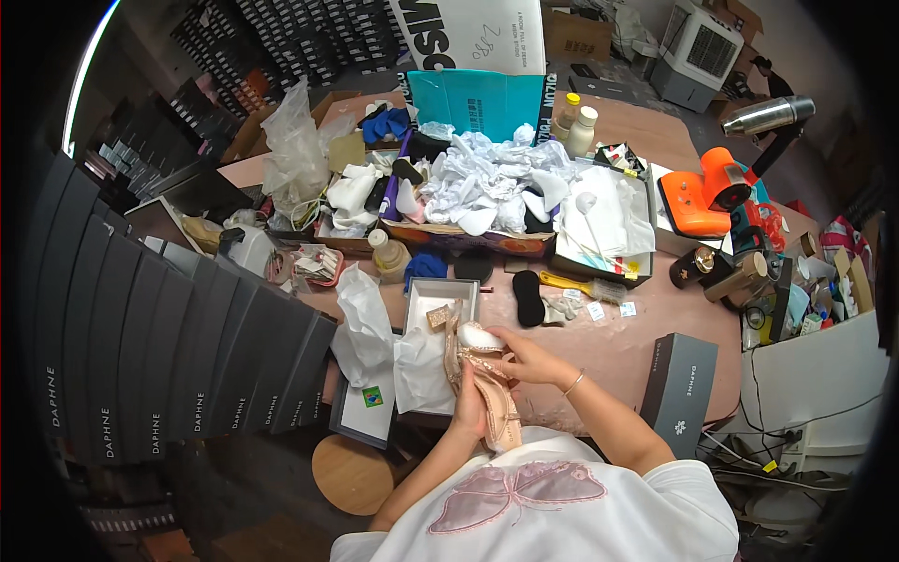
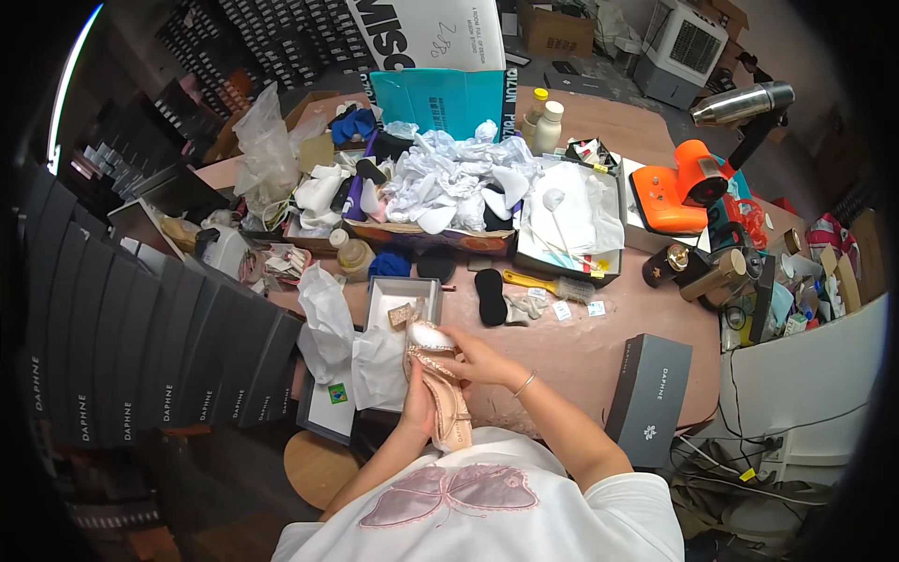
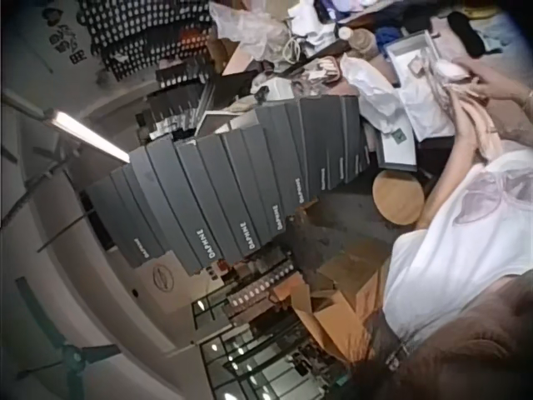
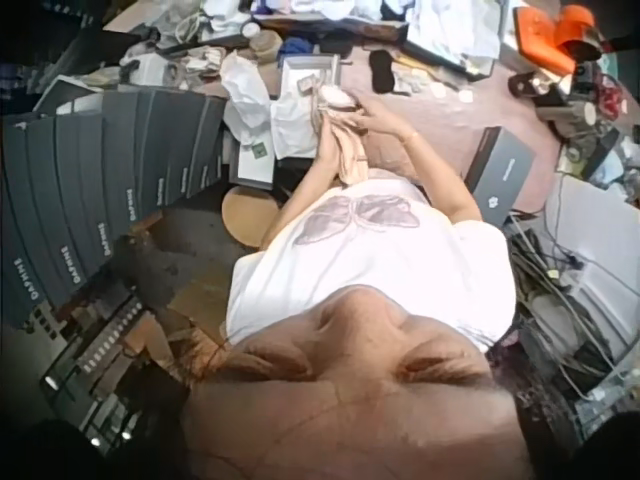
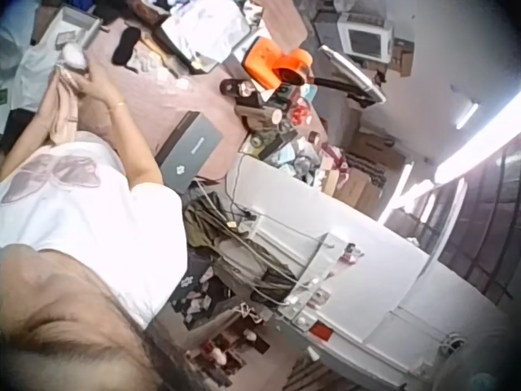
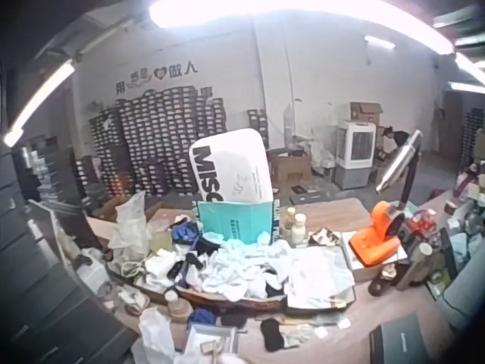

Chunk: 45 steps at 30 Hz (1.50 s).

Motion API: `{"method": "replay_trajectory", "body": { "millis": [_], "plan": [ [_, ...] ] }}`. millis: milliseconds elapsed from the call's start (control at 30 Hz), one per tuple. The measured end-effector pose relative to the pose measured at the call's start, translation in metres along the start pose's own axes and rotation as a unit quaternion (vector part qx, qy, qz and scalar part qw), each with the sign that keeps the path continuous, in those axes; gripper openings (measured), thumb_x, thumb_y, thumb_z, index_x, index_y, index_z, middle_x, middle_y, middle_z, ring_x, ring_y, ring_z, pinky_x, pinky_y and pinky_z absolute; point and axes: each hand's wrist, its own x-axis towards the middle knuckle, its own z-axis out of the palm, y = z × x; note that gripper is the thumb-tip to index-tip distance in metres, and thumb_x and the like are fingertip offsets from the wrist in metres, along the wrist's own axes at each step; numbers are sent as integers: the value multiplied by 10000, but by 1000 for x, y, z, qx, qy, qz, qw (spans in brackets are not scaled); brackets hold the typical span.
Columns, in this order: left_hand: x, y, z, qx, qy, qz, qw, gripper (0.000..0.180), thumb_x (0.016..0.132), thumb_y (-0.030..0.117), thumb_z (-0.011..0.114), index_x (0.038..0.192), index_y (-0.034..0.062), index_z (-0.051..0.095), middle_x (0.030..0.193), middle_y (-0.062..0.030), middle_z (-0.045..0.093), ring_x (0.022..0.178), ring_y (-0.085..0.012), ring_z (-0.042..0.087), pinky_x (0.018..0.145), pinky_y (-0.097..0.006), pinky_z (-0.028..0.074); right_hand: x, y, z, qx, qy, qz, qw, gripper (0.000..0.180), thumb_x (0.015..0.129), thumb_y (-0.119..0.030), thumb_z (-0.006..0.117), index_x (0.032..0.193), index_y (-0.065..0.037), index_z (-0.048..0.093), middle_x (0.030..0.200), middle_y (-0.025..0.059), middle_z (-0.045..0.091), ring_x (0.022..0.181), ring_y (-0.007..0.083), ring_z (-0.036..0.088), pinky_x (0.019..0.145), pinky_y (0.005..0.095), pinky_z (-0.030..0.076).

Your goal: Packing a pair of high-heeled shoes into a shoebox with tissue paper and foam inserts.

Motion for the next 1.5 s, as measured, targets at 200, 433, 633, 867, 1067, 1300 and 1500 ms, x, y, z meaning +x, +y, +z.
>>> {"method": "replay_trajectory", "body": {
  "millis": [200,433,633,867,1067,1300,1500],
  "plan": [
    [17,9,0,14,93,75,993,752,887,718,276,1269,100,469,1087,-93,581,919,-271,621,742,-399,546,53,22,-41,73,4,74,995,229,866,-150,676,992,-3,553,930,85,626,876,145,617,760,288,507],
    [48,46,-9,17,84,102,991,749,897,700,290,1271,74,460,1096,-83,578,915,-241,626,748,-384,548,121,16,-23,-66,-120,16,991,374,871,-373,653,916,-5,600,813,123,625,777,207,598,721,336,485],
    [51,56,-23,129,132,31,982,705,910,672,325,1258,77,471,1066,-71,598,904,-224,636,727,-363,558,146,15,-23,-165,-86,48,981,617,886,-556,512,810,42,644,730,231,635,709,380,631,658,428,478],
    [60,59,-28,21,86,88,992,731,917,668,280,1286,61,450,1148,-94,573,979,-245,618,764,-387,554,207,-29,-43,-217,41,74,972,681,827,-602,555,763,70,644,743,302,620,756,433,632,708,472,482],
    [54,74,-17,-17,76,37,996,803,904,698,225,1367,64,393,1236,-171,535,1059,-359,589,874,-439,525,272,-28,-70,-198,114,-61,972,777,777,-550,673,1223,68,526,1011,271,629,917,349,638,765,407,499],
    [31,70,-40,178,-68,-57,980,673,951,585,332,1304,26,459,1135,-172,605,1030,-297,615,873,-389,514,112,7,-44,40,-182,28,982,380,893,-279,642,1155,-9,590,948,74,654,829,139,605,725,306,503],
    [-27,109,-42,323,245,378,832,314,985,263,486,968,-11,637,901,-102,673,780,-144,629,767,-278,502,10,17,-71,349,100,205,909,220,968,-206,512,1086,-33,581,943,30,658,791,110,641,667,263,539]
  ]
}}
